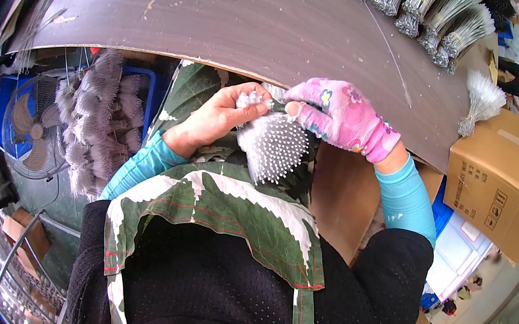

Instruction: Assembling industrial brushes by gathering bristles and securing them with metal wires and a tool.

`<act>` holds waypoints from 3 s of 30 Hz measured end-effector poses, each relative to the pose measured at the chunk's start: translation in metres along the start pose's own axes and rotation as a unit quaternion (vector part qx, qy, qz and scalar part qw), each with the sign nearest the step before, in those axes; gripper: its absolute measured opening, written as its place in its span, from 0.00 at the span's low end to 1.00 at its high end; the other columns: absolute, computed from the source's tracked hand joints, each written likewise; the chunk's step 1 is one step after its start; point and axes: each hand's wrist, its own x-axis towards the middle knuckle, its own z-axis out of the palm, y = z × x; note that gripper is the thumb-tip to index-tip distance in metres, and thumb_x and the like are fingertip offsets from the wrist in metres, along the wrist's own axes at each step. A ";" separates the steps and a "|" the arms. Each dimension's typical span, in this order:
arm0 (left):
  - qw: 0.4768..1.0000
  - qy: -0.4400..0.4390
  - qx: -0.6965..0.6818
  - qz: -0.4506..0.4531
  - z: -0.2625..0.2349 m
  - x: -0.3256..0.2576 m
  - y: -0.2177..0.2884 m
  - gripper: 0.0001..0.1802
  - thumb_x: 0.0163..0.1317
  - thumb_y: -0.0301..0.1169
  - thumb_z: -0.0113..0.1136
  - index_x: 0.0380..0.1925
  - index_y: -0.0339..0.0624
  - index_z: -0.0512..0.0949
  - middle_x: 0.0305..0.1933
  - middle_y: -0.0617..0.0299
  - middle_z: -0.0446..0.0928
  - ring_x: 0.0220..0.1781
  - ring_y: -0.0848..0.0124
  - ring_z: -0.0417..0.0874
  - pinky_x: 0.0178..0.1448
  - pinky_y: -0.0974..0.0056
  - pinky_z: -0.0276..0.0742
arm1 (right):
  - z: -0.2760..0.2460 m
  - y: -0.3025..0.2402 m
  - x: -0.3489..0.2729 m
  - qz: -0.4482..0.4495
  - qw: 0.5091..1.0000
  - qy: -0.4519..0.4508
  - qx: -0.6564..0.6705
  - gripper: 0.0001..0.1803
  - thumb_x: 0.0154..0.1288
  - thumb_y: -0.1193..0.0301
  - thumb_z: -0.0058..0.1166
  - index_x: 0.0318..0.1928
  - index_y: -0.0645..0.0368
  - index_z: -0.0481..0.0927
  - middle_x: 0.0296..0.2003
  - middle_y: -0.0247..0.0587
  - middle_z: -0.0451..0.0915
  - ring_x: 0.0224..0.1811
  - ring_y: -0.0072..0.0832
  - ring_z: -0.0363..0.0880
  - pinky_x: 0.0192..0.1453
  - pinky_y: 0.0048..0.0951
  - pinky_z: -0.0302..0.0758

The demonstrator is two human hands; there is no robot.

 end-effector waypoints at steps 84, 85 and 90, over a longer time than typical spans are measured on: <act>0.994 0.017 -0.098 -0.053 0.008 -0.003 0.006 0.12 0.61 0.31 0.59 0.42 0.36 0.78 0.40 0.65 0.78 0.43 0.79 0.76 0.51 0.72 0.70 | 0.001 0.007 0.007 0.169 0.956 -0.093 0.223 0.23 0.64 0.51 0.51 0.29 0.60 0.81 0.18 0.27 0.75 0.18 0.13 0.70 0.22 0.18 0.66; 0.993 0.018 -0.101 -0.061 0.009 -0.003 0.009 0.12 0.61 0.31 0.59 0.42 0.36 0.78 0.40 0.65 0.78 0.43 0.79 0.76 0.51 0.72 0.70 | 0.002 0.010 0.007 0.170 0.955 -0.092 0.224 0.23 0.64 0.51 0.51 0.29 0.60 0.81 0.18 0.27 0.75 0.18 0.13 0.70 0.22 0.18 0.66; 0.991 0.020 -0.109 -0.072 0.010 -0.003 0.010 0.12 0.61 0.31 0.59 0.42 0.36 0.78 0.40 0.65 0.78 0.43 0.79 0.76 0.51 0.72 0.71 | 0.005 0.015 0.008 0.159 0.960 -0.085 0.215 0.22 0.64 0.52 0.51 0.29 0.59 0.81 0.20 0.27 0.76 0.18 0.13 0.71 0.23 0.18 0.66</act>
